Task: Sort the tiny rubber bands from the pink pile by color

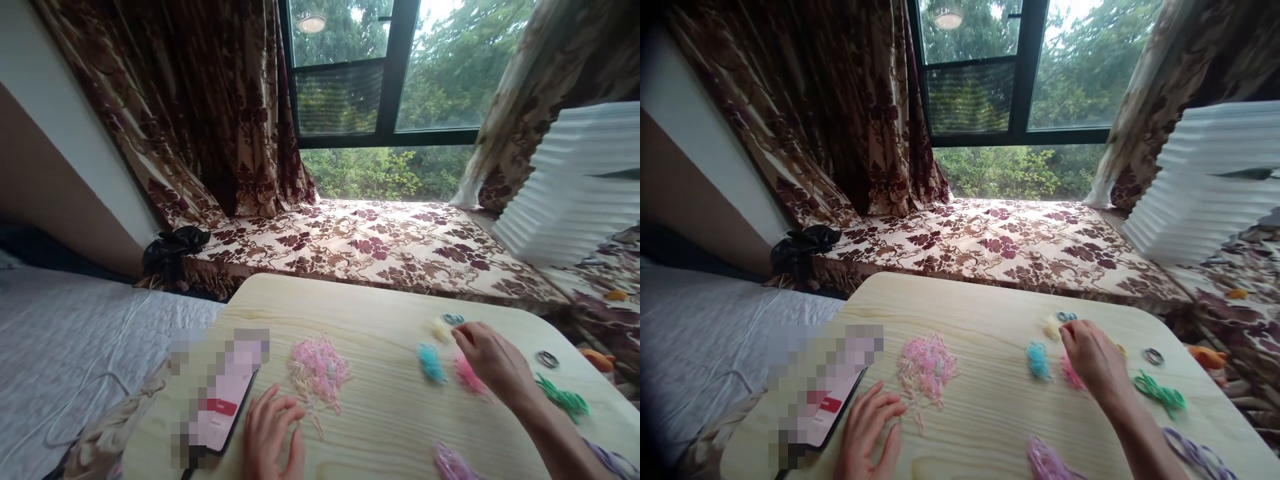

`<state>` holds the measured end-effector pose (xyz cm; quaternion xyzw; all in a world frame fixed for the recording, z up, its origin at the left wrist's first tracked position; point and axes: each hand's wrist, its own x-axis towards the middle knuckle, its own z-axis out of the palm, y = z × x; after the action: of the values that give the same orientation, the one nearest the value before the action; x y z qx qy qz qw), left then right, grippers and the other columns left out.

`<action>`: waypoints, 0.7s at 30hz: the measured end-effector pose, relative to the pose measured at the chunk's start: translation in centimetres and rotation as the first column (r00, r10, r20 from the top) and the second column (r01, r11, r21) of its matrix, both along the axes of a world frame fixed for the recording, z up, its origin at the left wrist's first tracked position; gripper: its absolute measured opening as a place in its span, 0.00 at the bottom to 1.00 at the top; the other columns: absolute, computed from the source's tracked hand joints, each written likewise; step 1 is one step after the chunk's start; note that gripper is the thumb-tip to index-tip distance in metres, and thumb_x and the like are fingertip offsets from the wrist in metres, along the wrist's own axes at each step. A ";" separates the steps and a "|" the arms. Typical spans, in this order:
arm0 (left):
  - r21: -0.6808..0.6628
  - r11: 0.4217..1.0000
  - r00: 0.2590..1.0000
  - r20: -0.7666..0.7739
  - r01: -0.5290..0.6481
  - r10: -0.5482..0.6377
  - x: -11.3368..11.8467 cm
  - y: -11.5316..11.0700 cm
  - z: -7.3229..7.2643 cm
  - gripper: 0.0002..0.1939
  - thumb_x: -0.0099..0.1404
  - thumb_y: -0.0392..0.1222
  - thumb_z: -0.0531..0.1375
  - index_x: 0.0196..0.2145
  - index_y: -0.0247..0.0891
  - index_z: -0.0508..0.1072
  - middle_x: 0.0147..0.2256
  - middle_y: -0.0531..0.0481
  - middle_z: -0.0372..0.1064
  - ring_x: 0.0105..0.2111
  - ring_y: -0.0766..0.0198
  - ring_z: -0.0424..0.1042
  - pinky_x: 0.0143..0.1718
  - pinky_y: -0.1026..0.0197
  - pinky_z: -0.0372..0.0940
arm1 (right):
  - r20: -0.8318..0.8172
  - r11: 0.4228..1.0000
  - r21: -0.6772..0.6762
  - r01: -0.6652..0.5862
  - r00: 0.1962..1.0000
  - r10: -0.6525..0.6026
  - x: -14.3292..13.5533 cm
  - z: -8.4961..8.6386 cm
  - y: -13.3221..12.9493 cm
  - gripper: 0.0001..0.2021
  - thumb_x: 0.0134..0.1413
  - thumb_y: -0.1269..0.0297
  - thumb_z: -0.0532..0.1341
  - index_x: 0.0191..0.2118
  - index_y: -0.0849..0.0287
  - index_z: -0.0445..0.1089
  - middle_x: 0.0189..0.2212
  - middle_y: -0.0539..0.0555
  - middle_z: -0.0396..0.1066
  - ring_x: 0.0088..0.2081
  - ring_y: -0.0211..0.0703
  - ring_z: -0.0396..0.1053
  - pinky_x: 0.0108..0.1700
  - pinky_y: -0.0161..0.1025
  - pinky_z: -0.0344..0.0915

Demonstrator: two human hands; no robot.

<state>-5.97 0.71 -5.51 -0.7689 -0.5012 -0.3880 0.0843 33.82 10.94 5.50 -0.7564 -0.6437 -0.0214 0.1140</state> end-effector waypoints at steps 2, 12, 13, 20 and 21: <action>0.002 1.000 1.000 -0.020 -0.011 0.011 -0.2 0.0 0.0 0.15 0.61 0.31 0.57 0.43 0.46 0.73 0.41 0.50 0.75 0.52 0.53 0.70 0.49 0.49 0.68 | 0.032 0.998 -0.066 0.024 0.999 -0.022 -0.1 -0.1 0.8 0.11 0.63 0.59 0.56 0.35 0.58 0.71 0.35 0.52 0.74 0.33 0.38 0.71 0.36 0.39 0.67; -0.070 0.997 0.997 0.063 -0.040 0.045 0.6 -0.5 0.8 0.13 0.62 0.32 0.56 0.42 0.45 0.75 0.41 0.48 0.75 0.52 0.51 0.70 0.50 0.47 0.69 | 0.065 0.999 -0.040 0.025 0.998 -0.022 -0.3 2.2 0.3 0.13 0.61 0.59 0.55 0.32 0.56 0.74 0.35 0.57 0.75 0.32 0.45 0.72 0.30 0.40 0.64; -0.076 0.996 0.997 0.066 -0.038 0.043 0.7 -0.5 1.1 0.14 0.61 0.32 0.57 0.42 0.45 0.75 0.41 0.48 0.75 0.52 0.51 0.70 0.49 0.47 0.69 | 0.055 1.000 -0.021 0.012 0.998 -0.011 -0.5 2.6 -0.4 0.14 0.60 0.58 0.54 0.32 0.55 0.74 0.36 0.59 0.75 0.33 0.47 0.72 0.30 0.41 0.63; -0.284 0.955 0.965 0.214 -0.089 0.154 2.7 -1.5 4.5 0.17 0.60 0.26 0.53 0.41 0.43 0.72 0.42 0.47 0.73 0.56 0.51 0.66 0.59 0.37 0.61 | -0.180 0.910 0.158 -0.383 0.895 0.408 -6.3 0.3 -6.5 0.20 0.58 0.42 0.54 0.32 0.51 0.74 0.32 0.57 0.74 0.27 0.44 0.72 0.29 0.41 0.67; -0.299 0.950 0.963 0.222 -0.084 0.155 2.9 -1.5 4.9 0.17 0.60 0.26 0.53 0.41 0.43 0.72 0.42 0.47 0.73 0.56 0.51 0.65 0.59 0.36 0.60 | -0.230 0.890 0.147 -0.431 0.861 0.454 -7.8 -0.5 -7.2 0.19 0.58 0.43 0.55 0.33 0.50 0.74 0.33 0.55 0.75 0.28 0.43 0.72 0.29 0.39 0.67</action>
<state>-3.09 -0.84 -0.63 -0.6877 -0.6046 -0.3963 -0.0666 26.05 3.77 5.00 -0.5786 -0.7781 0.0749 0.2328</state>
